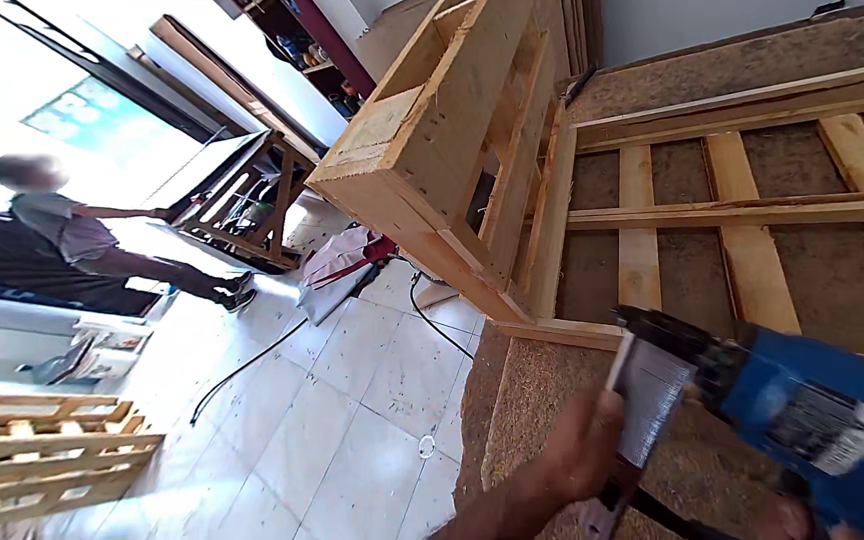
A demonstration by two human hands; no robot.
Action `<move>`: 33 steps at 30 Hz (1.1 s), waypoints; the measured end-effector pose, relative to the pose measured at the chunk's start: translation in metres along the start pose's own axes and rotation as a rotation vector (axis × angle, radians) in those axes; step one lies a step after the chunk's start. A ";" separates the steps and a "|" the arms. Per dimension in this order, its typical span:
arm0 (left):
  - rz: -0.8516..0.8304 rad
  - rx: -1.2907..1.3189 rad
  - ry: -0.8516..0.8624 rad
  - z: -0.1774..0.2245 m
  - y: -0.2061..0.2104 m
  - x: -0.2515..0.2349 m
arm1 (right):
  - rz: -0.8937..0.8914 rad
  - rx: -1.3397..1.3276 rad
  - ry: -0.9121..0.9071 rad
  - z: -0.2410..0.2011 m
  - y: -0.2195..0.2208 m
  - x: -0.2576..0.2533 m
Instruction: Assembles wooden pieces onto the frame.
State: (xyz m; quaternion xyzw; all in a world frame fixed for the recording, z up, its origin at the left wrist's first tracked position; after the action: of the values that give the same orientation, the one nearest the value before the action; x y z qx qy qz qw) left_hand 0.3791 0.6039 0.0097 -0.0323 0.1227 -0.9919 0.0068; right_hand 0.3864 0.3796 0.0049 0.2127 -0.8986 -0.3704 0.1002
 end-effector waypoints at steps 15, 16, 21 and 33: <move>0.569 -0.118 -0.108 0.054 -0.145 -0.003 | -0.241 -0.008 0.058 -0.009 0.120 -0.150; 0.575 -0.123 -0.113 0.054 -0.146 -0.003 | -0.244 -0.011 0.061 -0.009 0.120 -0.152; 0.596 -0.126 -0.140 0.047 -0.144 0.000 | -0.237 -0.016 0.067 -0.006 0.114 -0.153; 0.588 -0.093 -0.132 0.044 -0.140 -0.001 | -0.251 -0.019 0.100 -0.003 0.112 -0.154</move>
State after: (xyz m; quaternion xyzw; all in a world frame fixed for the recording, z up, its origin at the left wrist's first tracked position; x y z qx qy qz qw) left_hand 0.3826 0.7287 0.0864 -0.0601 0.1713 -0.9365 0.3001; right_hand 0.4901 0.5190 0.0831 0.3406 -0.8552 -0.3777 0.0997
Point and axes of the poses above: each hand's wrist, its own x-axis away from the middle knuckle, its own y-axis out of the palm, z = x × y, the point moved 10 cm from there along -x, towards the middle knuckle, and after that the axes turned 7 degrees about -x, right-handed, at the moved point
